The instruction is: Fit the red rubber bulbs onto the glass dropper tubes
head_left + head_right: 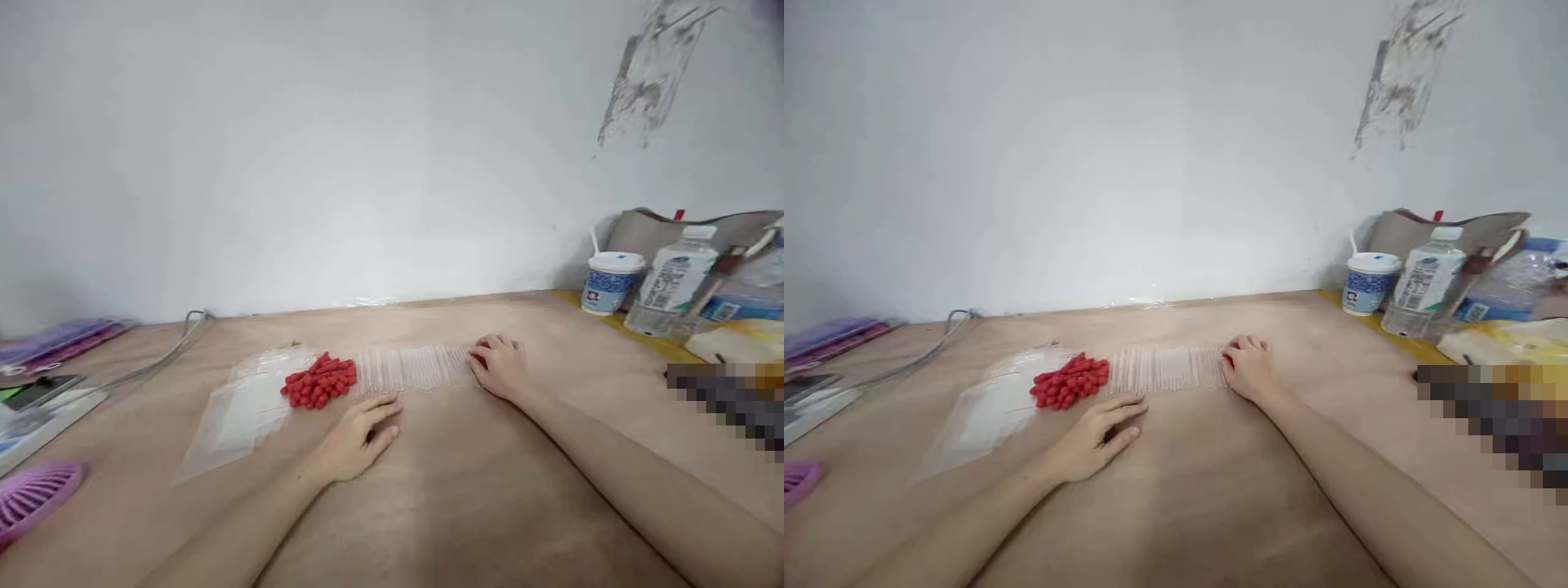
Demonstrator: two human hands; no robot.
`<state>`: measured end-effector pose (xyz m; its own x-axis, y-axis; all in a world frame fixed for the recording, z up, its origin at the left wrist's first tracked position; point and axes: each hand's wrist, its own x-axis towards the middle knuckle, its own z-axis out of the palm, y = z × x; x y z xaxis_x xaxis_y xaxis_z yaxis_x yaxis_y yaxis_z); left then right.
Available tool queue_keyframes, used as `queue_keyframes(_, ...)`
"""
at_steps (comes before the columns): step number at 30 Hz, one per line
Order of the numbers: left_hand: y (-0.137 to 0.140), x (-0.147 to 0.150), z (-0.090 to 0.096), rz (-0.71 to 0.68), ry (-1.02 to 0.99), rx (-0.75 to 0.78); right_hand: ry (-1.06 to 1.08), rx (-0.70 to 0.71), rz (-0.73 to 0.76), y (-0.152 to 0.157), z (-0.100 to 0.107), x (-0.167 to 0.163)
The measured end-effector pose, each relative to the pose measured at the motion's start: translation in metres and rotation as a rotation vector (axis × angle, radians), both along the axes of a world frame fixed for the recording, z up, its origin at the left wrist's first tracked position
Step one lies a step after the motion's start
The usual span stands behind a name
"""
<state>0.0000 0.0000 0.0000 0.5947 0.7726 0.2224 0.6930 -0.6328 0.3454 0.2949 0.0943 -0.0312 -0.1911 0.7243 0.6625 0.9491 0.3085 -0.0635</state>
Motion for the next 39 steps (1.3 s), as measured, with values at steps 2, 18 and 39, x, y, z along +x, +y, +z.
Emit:
queue_keyframes(2, -0.001, 0.001, -0.001, 0.027, -0.039, 0.075, 0.060, 0.087, 0.068, -0.002, 0.003, -0.001)
queue_keyframes(18, 0.059, 0.041, 0.016, 0.687, 0.188, 0.453, 0.391, 0.033, 0.652, -0.037, 0.009, -0.041)
queue_keyframes(39, 0.076, 0.063, 0.015, 0.867, 0.308, 0.249, 0.305, 0.004, 0.616, -0.039, 0.008, -0.041)
